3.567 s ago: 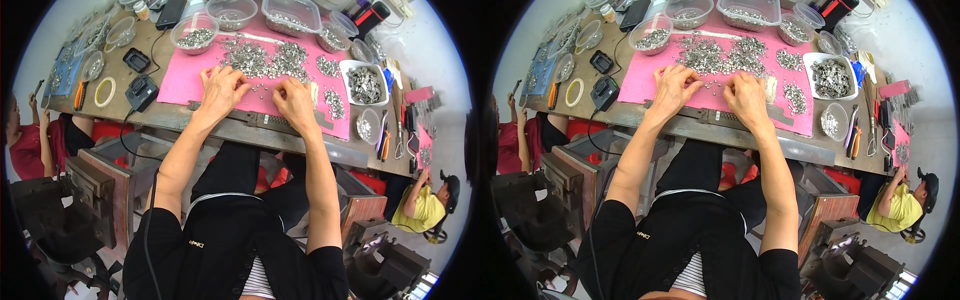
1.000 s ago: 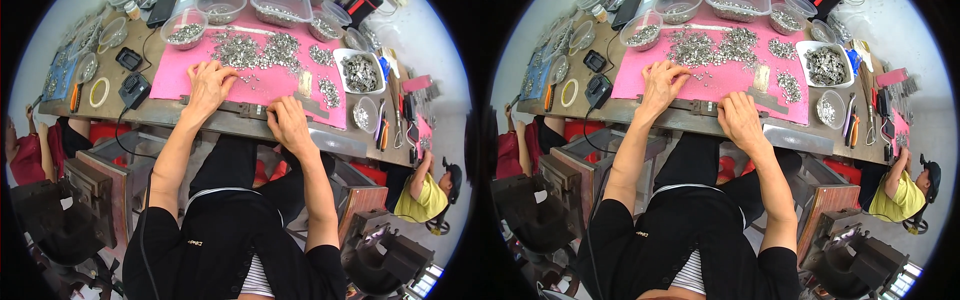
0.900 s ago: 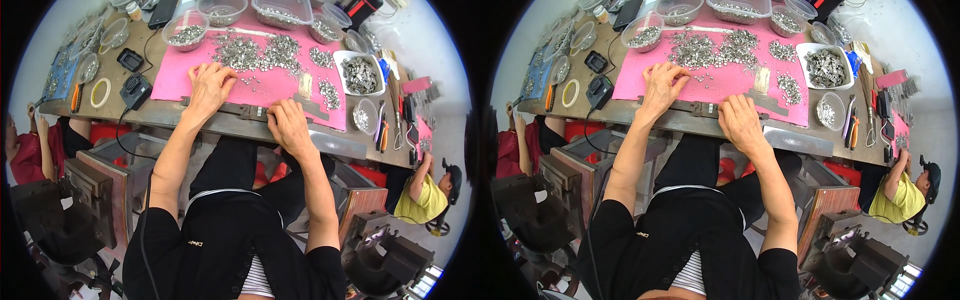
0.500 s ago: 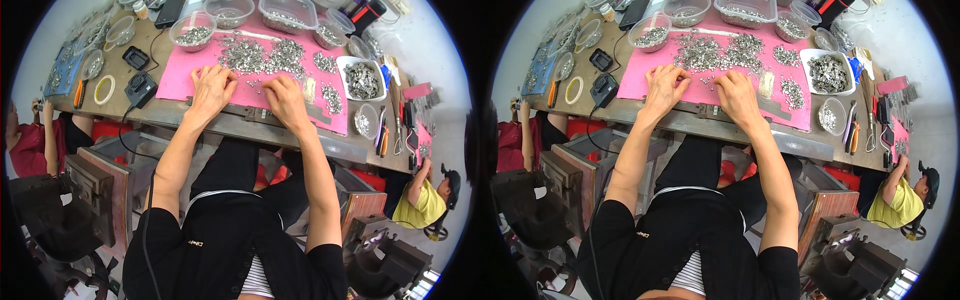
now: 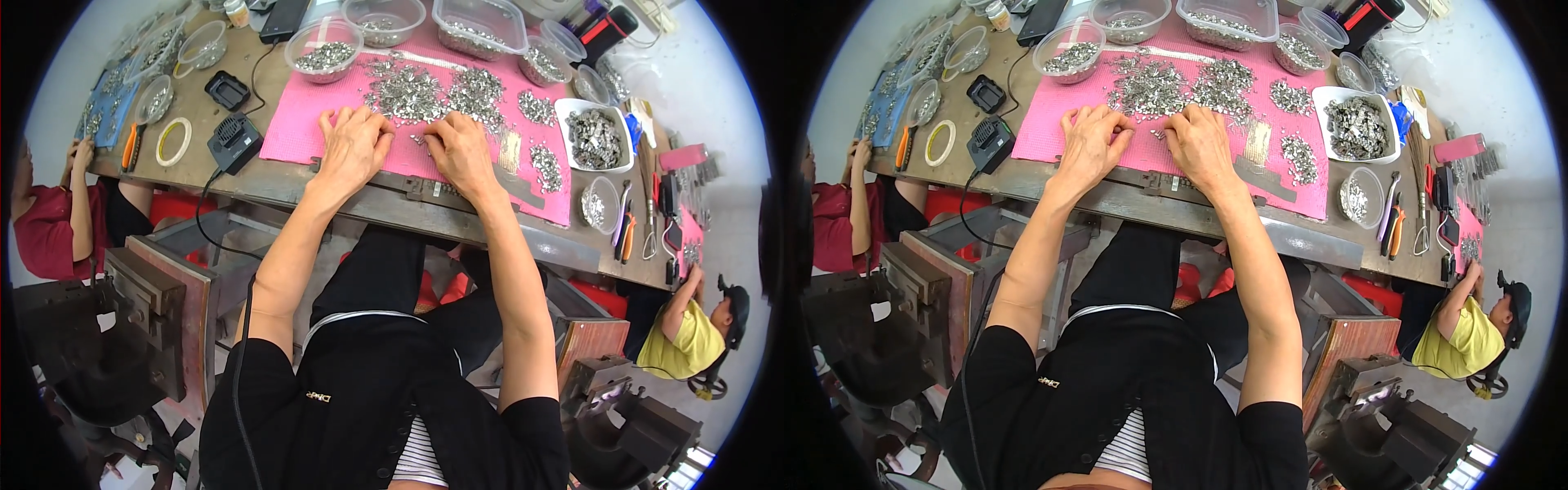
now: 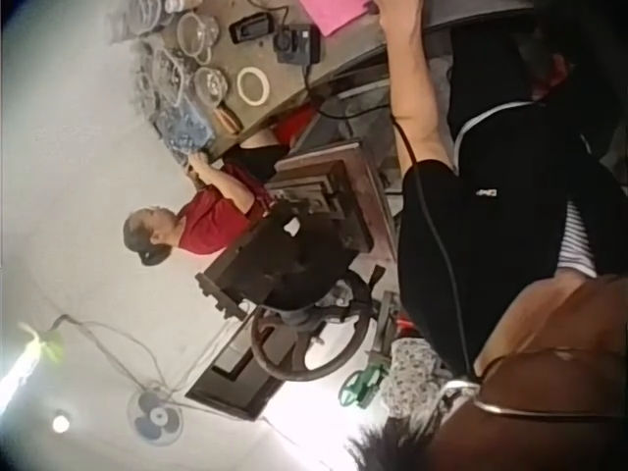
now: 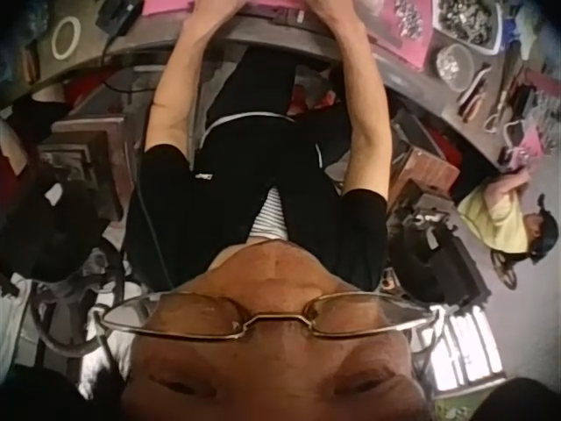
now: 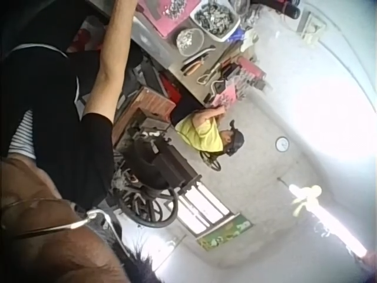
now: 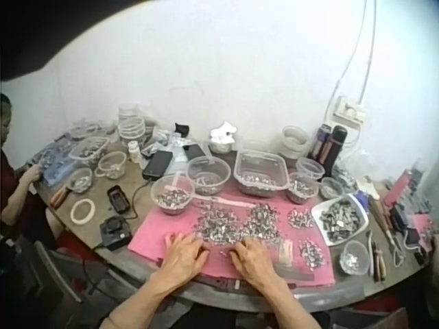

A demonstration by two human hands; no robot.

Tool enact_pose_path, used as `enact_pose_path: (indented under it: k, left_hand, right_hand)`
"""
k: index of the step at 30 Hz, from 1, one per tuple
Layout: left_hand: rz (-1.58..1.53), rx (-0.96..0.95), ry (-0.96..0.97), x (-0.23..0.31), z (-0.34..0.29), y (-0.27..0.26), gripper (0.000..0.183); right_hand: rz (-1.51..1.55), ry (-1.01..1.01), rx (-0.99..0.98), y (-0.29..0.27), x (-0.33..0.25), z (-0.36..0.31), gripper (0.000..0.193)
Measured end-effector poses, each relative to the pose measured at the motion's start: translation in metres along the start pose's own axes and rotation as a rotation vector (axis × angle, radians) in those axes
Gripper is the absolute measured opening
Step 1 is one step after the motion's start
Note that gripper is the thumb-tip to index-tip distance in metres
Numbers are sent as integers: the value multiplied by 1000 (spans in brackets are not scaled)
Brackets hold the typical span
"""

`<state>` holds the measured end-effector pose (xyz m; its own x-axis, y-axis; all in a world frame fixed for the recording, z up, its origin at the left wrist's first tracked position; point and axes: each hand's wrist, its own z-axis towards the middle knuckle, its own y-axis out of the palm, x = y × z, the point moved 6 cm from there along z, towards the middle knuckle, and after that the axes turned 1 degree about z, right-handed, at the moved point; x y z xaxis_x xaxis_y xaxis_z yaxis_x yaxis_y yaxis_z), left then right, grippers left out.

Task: The user is manually loading small metal components into an assembly jig and then using a manual press machine to process them.

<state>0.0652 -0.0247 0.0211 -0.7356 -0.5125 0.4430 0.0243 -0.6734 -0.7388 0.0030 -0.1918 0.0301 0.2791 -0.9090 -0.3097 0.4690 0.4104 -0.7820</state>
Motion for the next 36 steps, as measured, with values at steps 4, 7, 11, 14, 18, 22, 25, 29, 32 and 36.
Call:
enact_pose_path:
  k: [4, 7, 11, 14, 18, 22, 25, 29, 32, 36]
  left_hand:
    - [20, -5, 9, 6, 1, 2, 9]
    - [19, -1, 16, 16, 2, 0, 8]
    - [-169, -4, 134, 55, -12, -2, 8]
    - [-300, -37, 249, 79, -22, 11, 11]
    - [-304, -44, 294, 92, -25, 22, 14]
    - [-262, -41, 296, 96, -25, 26, 14]
    - [-259, -35, 307, 96, -27, 23, 16]
    - [-320, -52, 273, 89, -28, 23, 14]
    - [-259, 5, 118, 57, -12, 8, 18]
    - [3, 180, 92, 21, 4, -10, 15]
  right_hand:
    - [-28, 53, -5, 3, 5, 0, 8]
    - [-10, 77, 6, -10, 5, -4, 7]
    - [259, 256, -24, -44, 6, -27, 5]
    - [427, 368, -51, -54, 0, -58, 8]
    - [235, 180, -12, -62, -12, -78, 16]
    - [145, 113, 13, -61, -19, -80, 17]
    - [132, 73, 28, -61, -23, -81, 18]
    - [3, -15, 28, -62, -31, -83, 21]
    - [-63, -68, 49, -62, -34, -87, 23]
    - [-7, -33, 76, -62, -31, -77, 19]
